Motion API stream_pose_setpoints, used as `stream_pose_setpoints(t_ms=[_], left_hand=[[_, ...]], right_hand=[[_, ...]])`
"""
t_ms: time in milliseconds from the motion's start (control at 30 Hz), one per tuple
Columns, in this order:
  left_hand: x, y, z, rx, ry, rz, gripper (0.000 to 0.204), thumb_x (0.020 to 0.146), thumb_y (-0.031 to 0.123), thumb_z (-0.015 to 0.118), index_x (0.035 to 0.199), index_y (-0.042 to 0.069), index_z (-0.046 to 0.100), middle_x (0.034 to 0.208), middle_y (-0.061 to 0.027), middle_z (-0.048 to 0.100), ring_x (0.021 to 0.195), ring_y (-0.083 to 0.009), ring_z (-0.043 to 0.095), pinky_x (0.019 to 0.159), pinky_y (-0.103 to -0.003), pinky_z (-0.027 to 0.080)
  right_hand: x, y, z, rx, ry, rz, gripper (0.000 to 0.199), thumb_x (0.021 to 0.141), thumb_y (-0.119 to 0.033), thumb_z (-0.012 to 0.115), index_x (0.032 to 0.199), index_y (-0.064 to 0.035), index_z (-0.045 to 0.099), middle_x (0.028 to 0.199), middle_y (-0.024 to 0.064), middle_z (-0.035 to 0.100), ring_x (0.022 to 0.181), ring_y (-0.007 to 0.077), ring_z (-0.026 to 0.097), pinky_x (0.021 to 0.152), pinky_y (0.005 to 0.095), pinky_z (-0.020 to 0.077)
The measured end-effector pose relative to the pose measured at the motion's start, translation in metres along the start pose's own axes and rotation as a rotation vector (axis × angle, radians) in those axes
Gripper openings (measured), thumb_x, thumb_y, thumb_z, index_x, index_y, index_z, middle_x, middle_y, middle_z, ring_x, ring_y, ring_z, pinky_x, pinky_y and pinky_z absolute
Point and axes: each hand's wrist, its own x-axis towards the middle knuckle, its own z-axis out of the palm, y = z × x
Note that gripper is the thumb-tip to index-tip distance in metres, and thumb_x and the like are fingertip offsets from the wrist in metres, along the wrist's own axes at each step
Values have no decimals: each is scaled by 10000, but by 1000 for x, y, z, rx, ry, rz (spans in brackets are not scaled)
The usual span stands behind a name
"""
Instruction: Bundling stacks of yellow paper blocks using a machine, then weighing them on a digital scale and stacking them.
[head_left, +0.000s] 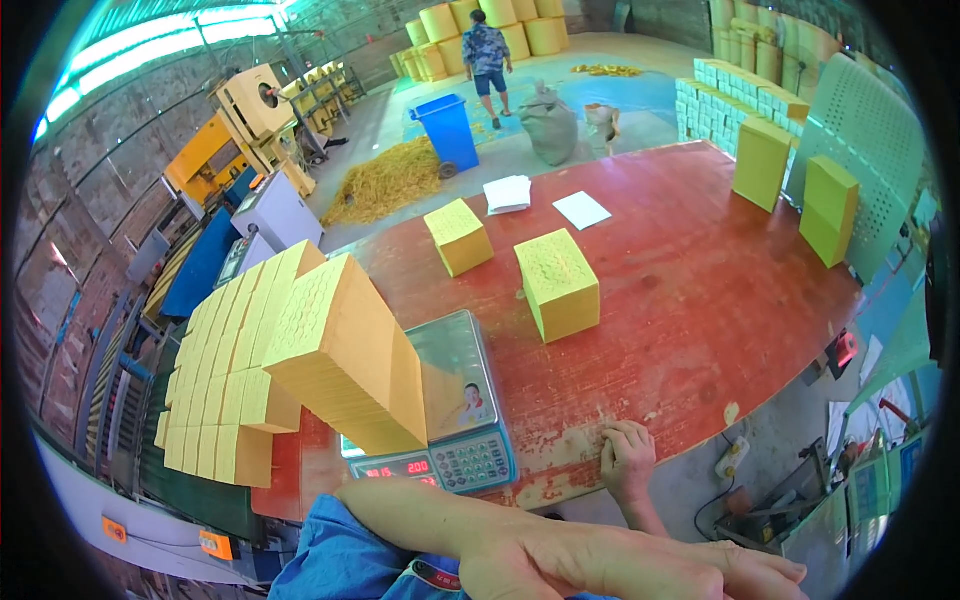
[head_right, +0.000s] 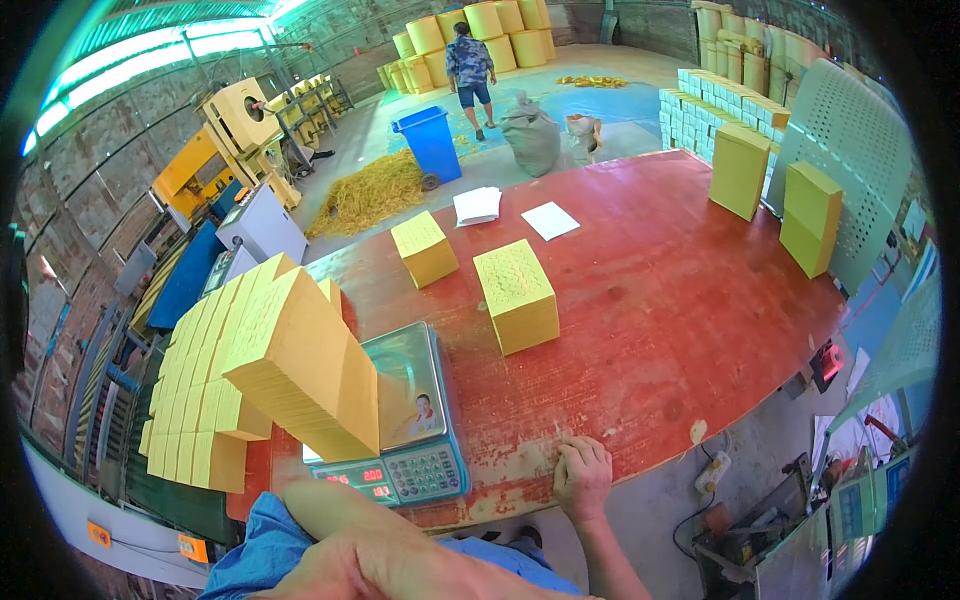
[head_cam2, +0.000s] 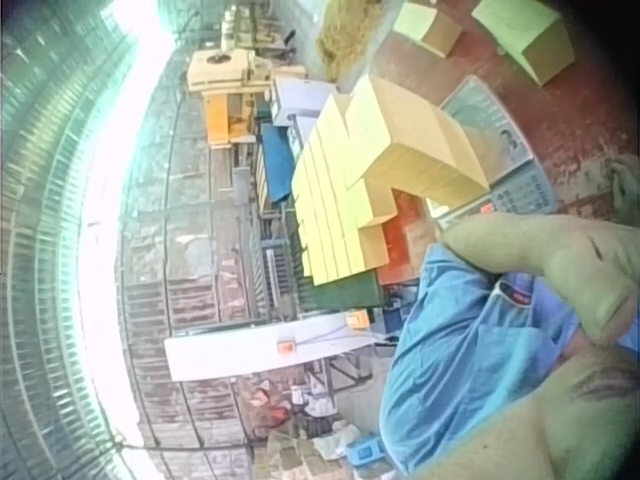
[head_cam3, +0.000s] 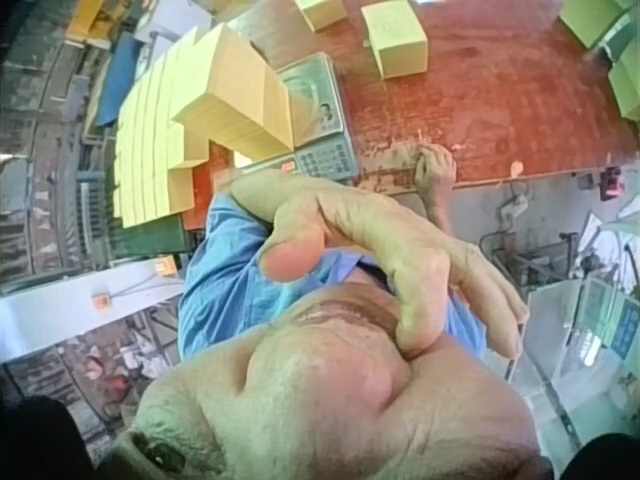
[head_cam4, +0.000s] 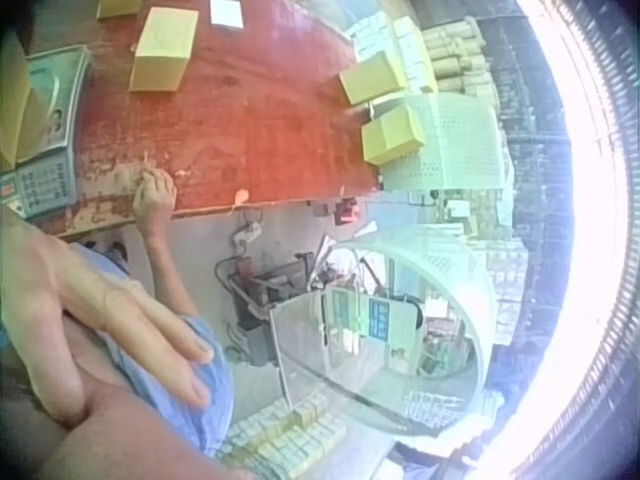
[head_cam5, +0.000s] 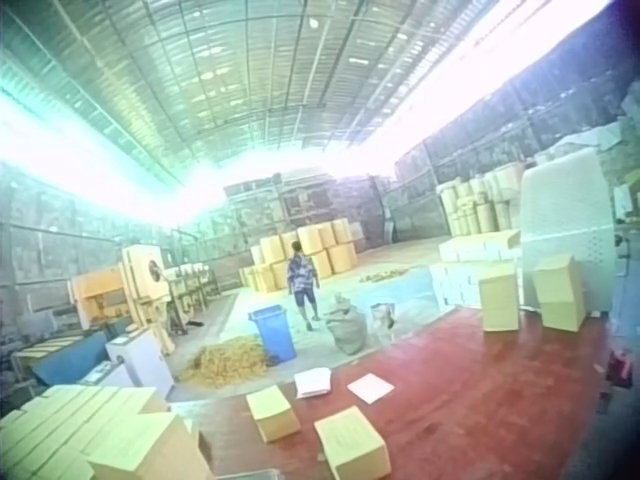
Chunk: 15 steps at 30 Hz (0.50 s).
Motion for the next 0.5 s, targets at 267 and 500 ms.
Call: stream_pose_setpoints(t_ms=[267, 500], left_hand=[[8, 14, 8, 137, -31, 23, 823, 928, 689, 454, 1204, -77, 574, 1389, -429, 379, 1389, -499, 283, 1119, -631, 149], [13, 57, 23, 252, 37, -213, 884, 984, 657, 288, 1328, -126, 510, 1408, -465, 328, 1352, -527, 359, 1098, -513, 324]], right_hand=[[4, -3, 8, -6, 19, -14, 174, 723, -23, 650, 889, -72, 669, 1005, 70, 674, 1028, 279, 615, 850, 404, 457], [-12, 6, 13, -24, 57, -52, 163, 703, -29, 656, 857, -82, 666, 986, 58, 679, 1007, 280, 618, 832, 409, 452]])
